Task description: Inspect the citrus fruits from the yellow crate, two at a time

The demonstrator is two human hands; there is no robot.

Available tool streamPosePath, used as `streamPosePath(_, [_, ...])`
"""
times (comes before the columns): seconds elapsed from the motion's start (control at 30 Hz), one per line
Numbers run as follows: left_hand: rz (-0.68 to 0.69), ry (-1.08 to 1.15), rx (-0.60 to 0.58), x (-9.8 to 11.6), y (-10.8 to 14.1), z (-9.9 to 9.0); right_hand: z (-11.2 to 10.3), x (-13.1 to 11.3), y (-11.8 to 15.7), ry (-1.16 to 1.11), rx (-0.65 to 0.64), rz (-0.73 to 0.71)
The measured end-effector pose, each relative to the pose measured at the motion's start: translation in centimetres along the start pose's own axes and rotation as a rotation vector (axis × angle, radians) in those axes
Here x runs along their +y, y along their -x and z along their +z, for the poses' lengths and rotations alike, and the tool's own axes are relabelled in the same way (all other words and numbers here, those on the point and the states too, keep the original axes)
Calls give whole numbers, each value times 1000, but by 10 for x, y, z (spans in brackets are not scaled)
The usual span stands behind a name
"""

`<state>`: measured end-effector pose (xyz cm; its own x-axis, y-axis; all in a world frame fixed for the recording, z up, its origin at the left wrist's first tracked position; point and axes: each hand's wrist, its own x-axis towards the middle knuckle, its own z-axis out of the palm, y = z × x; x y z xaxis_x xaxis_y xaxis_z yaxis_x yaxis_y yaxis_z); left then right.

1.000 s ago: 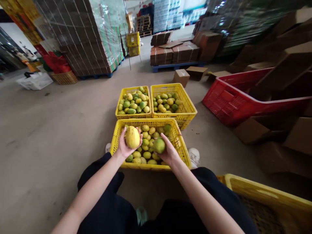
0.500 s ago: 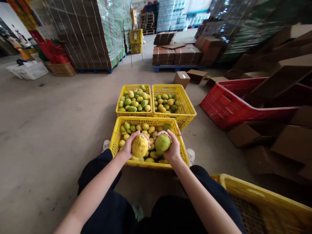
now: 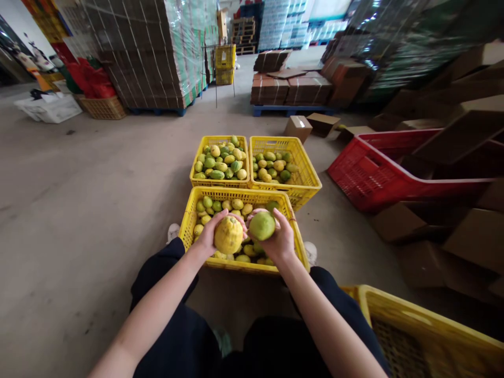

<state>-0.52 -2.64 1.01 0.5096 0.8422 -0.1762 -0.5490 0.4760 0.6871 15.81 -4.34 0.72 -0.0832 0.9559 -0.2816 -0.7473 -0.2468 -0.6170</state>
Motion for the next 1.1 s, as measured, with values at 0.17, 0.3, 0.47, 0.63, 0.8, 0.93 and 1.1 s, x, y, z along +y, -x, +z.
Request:
streamPosePath(0.17, [-24, 162, 98, 10, 1, 2, 1, 2, 0, -57, -52, 44])
streamPosePath(0.3, [18, 293, 283, 16, 1, -1, -4, 4, -5, -109, 31, 81])
streamPosePath(0.47, [1, 355, 437, 16, -1, -6, -6, 7, -11, -77, -12, 131])
streamPosePath(0.63, [-41, 405, 349, 15, -1, -7, -6, 13, -14, -30, -6, 120])
streamPosePath(0.8, [-50, 444, 293, 20, 1, -4, -5, 16, -14, 55, -61, 46])
streamPosePath(0.93, [-37, 451, 268, 23, 3, -3, -6, 15, -13, 32, 23, 10])
streamPosePath(1.1, [13, 447, 283, 24, 7, -1, -8, 11, -12, -4, 28, 96])
